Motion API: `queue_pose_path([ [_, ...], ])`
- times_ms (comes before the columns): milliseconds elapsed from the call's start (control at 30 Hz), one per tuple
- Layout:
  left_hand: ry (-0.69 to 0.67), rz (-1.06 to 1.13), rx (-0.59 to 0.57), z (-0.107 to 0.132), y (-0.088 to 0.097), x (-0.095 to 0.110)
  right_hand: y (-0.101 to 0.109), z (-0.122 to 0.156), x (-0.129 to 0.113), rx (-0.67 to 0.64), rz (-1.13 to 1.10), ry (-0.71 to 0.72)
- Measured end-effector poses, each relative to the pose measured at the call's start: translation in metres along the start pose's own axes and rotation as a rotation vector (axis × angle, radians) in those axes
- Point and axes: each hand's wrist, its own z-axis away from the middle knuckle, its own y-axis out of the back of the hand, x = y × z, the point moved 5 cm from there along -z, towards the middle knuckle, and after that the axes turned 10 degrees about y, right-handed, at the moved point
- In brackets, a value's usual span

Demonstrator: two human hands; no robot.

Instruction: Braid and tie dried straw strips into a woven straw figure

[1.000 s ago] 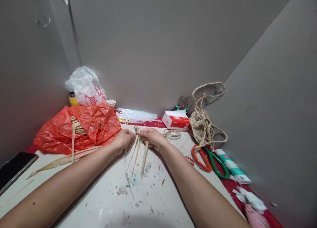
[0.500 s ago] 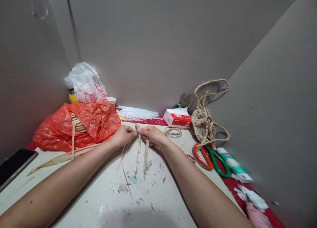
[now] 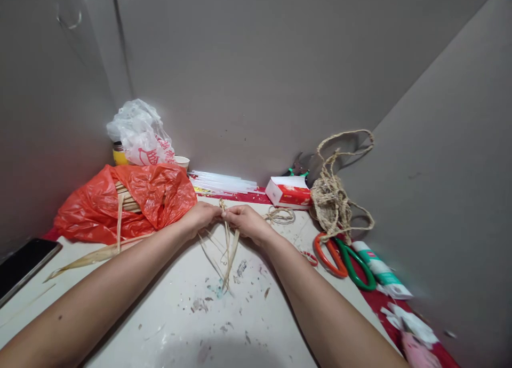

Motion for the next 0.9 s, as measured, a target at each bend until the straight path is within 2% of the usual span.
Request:
queue_pose_path([
  [167, 0.024, 0.044, -0.043, -0.003, 0.003, 0.002, -0.004, 0.0, -0.005, -0.075, 0.079, 0.099],
  [300, 0.039, 0.05, -0.062, -0.005, 0.004, 0.002, -0.007, 0.006, -0.007, -0.173, -0.053, 0.021],
  [400, 0.018, 0.045, -0.08, -0.006, 0.002, 0.001, -0.006, 0.007, -0.007, -0.155, -0.149, -0.052],
  [633, -0.06, 0.011, -0.065, -0.008, 0.001, -0.001, 0.0, 0.005, 0.003, -0.109, -0.154, -0.165],
  [767, -0.105, -0.007, -0.09, -0.01, 0.001, -0.002, 0.0, 0.006, 0.006, -0.16, -0.182, -0.212],
  [900, -0.087, -0.02, -0.109, -0.01, 0.0, -0.002, -0.002, 0.007, 0.004, -0.208, -0.249, -0.228],
])
